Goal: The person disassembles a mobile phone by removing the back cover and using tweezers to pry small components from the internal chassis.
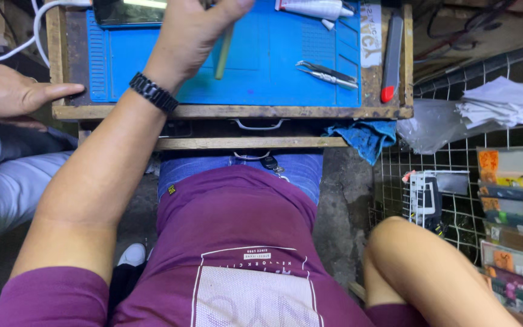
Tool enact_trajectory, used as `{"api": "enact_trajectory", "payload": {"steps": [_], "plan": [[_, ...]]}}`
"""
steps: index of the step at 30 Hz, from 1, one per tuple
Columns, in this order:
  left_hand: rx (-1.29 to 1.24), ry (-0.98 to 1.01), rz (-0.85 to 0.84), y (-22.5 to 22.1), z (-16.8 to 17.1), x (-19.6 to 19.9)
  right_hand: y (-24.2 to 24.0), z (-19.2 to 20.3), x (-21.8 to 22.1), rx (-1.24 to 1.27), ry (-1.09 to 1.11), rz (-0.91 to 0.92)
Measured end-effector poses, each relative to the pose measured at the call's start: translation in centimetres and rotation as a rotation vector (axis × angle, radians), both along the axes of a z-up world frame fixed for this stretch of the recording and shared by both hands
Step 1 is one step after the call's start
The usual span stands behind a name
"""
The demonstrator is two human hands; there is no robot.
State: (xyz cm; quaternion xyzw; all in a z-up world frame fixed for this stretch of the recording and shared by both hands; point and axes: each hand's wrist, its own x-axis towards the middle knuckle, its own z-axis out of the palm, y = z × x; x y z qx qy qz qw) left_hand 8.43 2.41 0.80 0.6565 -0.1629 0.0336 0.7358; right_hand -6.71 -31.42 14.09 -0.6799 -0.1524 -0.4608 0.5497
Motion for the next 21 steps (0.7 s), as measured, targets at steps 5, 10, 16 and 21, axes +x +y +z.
{"api": "enact_trajectory", "payload": {"steps": [5, 10, 16, 21], "plan": [[-0.037, 0.046, -0.024, -1.6, -1.9, 2.4, 0.6, -4.8, -1.3, 0.032, -0.088, 0.009], [-0.236, 0.132, -0.103, -3.3, -3.5, 3.0, 2.5, -8.4, 2.0, 0.147, -0.088, 0.142], [0.059, -0.145, -0.018, -4.5, -1.6, 3.4, 2.0, -7.6, 4.6, 0.209, 0.079, 0.358], [0.746, -0.808, 0.187, -2.8, 0.8, 2.0, 6.9, -9.5, 11.8, 0.214, 0.433, 0.681]]}}
